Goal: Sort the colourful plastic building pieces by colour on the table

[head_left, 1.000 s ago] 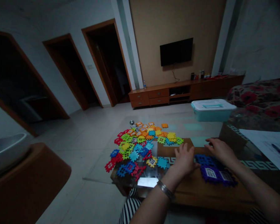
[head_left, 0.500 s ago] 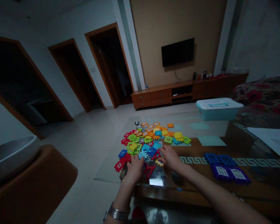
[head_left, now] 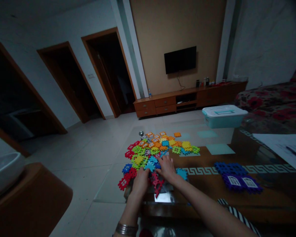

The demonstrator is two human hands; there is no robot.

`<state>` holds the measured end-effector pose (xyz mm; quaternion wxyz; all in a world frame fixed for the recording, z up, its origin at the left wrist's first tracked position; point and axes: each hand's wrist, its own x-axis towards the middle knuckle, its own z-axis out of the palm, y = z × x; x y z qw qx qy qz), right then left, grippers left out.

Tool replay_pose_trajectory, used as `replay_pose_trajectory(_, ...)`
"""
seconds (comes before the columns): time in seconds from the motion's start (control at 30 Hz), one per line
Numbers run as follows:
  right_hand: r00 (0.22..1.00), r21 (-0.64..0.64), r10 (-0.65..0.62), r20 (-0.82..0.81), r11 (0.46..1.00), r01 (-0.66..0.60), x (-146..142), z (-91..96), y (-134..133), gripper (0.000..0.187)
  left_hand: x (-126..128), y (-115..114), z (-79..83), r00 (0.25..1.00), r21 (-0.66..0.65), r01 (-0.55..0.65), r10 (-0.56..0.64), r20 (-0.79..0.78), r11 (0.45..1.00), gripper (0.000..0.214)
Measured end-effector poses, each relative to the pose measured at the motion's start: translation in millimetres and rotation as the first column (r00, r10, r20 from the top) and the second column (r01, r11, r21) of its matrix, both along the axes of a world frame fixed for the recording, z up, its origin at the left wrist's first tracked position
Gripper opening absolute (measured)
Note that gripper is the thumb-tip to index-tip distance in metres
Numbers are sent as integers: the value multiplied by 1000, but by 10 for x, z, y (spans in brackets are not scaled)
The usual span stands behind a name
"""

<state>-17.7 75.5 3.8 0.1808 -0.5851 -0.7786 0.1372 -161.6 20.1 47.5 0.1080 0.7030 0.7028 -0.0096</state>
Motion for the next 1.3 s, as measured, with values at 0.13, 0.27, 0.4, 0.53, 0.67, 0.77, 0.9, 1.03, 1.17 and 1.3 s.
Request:
replay_pose_trajectory(0.13, 991, 96, 29, -132, 995, -17, 75, 59, 41, 58, -36, 72, -60, 992, 143, -113, 105, 66, 983, 33)
replay_pose_trajectory(0.27, 963, 179, 18, -271, 983, 32, 173, 130, 64, 76, -45, 152, -89, 971, 316, -217, 170, 169, 924, 31)
replay_pose_trajectory(0.4, 951, 204, -23, -309, 975, 90, 414, 178, 104, 75, 9, 234, -56, 930, 341, -254, 131, 343, 905, 18)
replay_pose_trajectory(0.53, 962, 194, -102, -254, 969, 154, 972, 288, 144, 64, 211, 345, -33, 868, 348, -280, 81, 490, 894, 13)
replay_pose_trajectory(0.67, 968, 115, -170, -185, 975, 193, 1834, 389, 77, 62, 672, 436, -136, 784, 324, -132, -101, 612, 937, 15)
replay_pose_trajectory(0.77, 954, 50, -257, -157, 962, 268, 2506, 362, -42, 58, 1200, 516, -237, 748, 298, -11, -190, 635, 954, 16)
replay_pose_trajectory(0.9, 928, -61, -352, -123, 936, 347, 3130, 241, -177, 66, 2025, 671, -245, 737, 176, 119, -206, 644, 977, 19)
replay_pose_trajectory(1.03, 925, -140, -367, -101, 926, 352, 3371, 181, -208, 76, 2691, 780, -169, 728, 118, 224, -246, 640, 967, 14)
replay_pose_trajectory(1.17, 941, -131, -311, -135, 947, 294, 3439, 197, -206, 70, 3011, 815, -163, 763, 97, 251, -259, 592, 963, 15)
replay_pose_trajectory(1.3, 961, -141, -237, -146, 966, 217, 3463, 201, -277, 70, 3088, 825, -197, 815, 74, 265, -265, 515, 961, 16)
